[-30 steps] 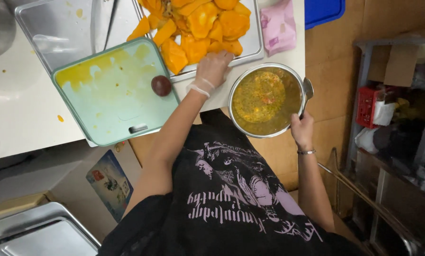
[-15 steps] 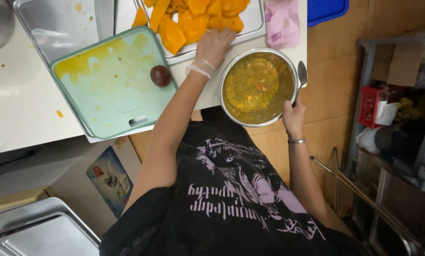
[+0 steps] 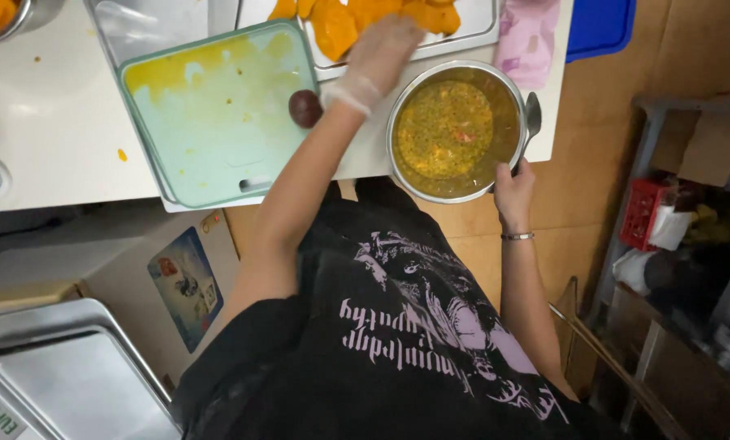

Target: Scooping passion fruit pulp into a bowl using a spoon.

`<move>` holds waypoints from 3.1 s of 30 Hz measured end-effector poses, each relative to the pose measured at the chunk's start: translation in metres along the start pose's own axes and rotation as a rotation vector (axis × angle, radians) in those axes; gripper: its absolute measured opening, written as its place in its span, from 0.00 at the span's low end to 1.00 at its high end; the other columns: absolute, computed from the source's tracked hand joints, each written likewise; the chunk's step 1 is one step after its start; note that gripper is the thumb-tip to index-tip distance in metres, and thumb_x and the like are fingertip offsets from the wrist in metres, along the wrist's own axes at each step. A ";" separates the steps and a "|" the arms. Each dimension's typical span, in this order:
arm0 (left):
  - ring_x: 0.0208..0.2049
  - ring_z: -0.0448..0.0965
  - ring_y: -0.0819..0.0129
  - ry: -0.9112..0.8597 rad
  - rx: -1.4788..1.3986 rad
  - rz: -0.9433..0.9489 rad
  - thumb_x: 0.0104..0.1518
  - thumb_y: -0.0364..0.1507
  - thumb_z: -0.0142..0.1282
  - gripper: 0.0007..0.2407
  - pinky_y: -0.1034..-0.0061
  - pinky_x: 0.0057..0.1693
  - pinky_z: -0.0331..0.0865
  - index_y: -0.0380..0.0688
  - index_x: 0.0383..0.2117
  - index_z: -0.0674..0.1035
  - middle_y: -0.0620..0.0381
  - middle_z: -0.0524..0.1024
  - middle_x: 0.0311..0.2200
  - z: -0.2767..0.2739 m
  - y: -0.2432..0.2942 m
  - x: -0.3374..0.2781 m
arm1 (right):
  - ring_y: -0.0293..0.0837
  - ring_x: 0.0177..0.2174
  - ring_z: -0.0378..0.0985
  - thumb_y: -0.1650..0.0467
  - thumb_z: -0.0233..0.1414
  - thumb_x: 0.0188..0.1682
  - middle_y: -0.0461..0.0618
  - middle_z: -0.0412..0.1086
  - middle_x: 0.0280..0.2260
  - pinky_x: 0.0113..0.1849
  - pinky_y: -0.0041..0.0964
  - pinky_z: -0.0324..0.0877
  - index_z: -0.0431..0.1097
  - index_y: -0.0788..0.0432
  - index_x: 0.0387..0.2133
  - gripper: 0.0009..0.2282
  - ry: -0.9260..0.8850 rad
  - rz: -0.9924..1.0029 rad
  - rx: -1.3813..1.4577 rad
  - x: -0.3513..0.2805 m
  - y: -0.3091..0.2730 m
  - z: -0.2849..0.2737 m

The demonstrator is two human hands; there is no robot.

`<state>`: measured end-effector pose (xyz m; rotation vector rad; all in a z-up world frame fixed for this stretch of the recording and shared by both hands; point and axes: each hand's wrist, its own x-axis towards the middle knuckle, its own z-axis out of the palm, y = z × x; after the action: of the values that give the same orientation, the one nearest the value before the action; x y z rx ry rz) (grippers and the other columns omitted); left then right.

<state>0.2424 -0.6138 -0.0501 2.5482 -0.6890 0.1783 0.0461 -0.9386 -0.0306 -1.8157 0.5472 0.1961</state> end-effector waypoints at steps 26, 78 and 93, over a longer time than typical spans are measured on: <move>0.46 0.79 0.66 0.084 -1.666 -0.778 0.64 0.45 0.49 0.22 0.71 0.50 0.77 0.48 0.60 0.66 0.60 0.72 0.48 -0.094 -0.038 -0.185 | 0.51 0.34 0.82 0.78 0.52 0.56 0.62 0.77 0.41 0.38 0.38 0.73 0.74 0.61 0.53 0.13 -0.262 -0.583 -0.354 -0.110 -0.188 0.198; 0.32 0.75 0.66 0.219 -1.540 -1.001 0.68 0.41 0.41 0.15 0.72 0.33 0.68 0.42 0.41 0.75 0.56 0.76 0.34 0.016 0.104 -0.047 | 0.54 0.29 0.79 0.77 0.50 0.55 0.62 0.78 0.32 0.32 0.43 0.72 0.75 0.62 0.50 0.12 -0.040 -0.296 -0.355 -0.074 -0.128 0.090; 0.39 0.77 0.69 0.215 -1.480 -0.705 0.69 0.36 0.43 0.14 0.74 0.50 0.71 0.38 0.38 0.78 0.55 0.78 0.36 0.028 0.087 -0.049 | 0.60 0.34 0.81 0.79 0.52 0.52 0.64 0.76 0.36 0.35 0.47 0.74 0.75 0.60 0.51 0.14 -0.127 -0.583 -0.568 -0.072 -0.159 0.071</move>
<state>0.1556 -0.6718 -0.0497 1.1556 0.2176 -0.2332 0.0659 -0.8173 0.1124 -2.4099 -0.1663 0.0659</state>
